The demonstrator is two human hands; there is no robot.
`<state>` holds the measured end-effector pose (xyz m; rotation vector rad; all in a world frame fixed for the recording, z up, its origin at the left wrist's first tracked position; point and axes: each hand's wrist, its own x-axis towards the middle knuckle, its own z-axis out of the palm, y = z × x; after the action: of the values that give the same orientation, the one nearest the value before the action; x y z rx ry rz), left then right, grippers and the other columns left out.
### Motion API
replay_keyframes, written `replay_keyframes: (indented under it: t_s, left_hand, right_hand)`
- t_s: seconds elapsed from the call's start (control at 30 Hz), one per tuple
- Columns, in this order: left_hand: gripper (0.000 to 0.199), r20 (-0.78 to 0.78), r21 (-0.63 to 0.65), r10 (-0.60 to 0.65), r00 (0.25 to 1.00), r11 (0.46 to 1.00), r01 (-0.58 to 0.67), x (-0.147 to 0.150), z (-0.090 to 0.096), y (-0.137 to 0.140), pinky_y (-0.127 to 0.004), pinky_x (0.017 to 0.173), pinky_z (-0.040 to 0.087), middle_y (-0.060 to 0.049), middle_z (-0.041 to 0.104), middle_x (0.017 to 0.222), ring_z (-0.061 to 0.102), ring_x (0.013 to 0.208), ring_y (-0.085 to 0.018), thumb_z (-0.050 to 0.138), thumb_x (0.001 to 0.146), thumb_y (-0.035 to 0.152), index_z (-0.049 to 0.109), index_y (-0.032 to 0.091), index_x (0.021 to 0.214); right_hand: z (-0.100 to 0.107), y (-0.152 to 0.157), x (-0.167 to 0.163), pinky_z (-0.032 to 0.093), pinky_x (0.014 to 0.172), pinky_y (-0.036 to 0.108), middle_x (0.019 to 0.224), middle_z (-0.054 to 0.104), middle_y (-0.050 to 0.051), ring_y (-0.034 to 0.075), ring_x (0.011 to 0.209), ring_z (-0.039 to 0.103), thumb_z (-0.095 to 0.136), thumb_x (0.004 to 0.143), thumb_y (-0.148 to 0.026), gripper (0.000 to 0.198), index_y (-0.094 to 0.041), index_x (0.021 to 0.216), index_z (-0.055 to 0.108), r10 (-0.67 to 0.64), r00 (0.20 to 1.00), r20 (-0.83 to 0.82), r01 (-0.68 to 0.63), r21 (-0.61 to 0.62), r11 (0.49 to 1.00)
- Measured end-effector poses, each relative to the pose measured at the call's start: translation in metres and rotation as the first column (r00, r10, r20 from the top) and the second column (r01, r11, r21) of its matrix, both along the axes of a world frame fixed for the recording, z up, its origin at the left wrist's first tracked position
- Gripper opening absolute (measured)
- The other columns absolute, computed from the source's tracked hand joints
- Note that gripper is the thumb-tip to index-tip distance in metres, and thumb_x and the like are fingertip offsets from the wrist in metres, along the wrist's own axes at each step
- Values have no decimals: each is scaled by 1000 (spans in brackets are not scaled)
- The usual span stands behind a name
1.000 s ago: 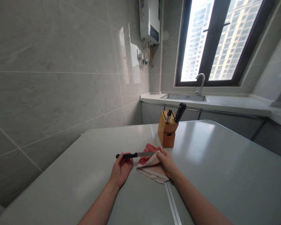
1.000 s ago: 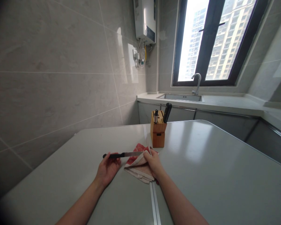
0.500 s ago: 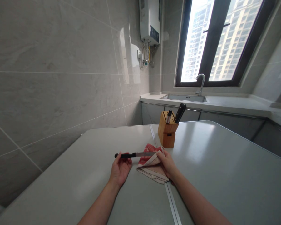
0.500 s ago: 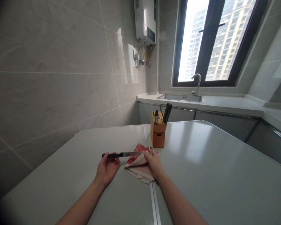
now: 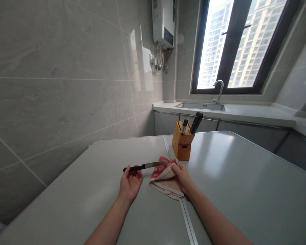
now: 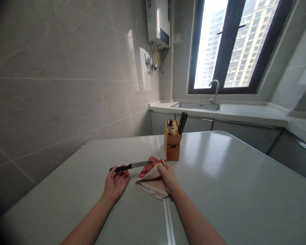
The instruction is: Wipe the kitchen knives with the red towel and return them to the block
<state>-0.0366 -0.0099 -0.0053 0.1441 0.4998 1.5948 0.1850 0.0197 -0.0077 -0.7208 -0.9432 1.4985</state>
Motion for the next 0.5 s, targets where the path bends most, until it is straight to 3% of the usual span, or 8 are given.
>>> replay_keyframes:
  t_s: [0.23,0.5]
  left_hand:
    - [18,-16,16,-4,1000,1000,4,-1,-4,1,-28,58,54,-8,65,71,61,59,-14,53,83,22,64,10,76]
    - [17,-81,55,-55,995,997,60,5,-2,1,-29,59,55,-10,68,71,63,60,-16,53,81,16,66,7,75]
  right_hand:
    - [0,-1,0,44,86,41,92,69,10,25,86,63,67,69,-37,33,-15,92,63,62,998,-27,-62,12,998]
    - [1,-1,0,45,85,42,88,70,9,25,84,64,72,63,-40,36,-16,88,64,49,998,-30,-49,11,999]
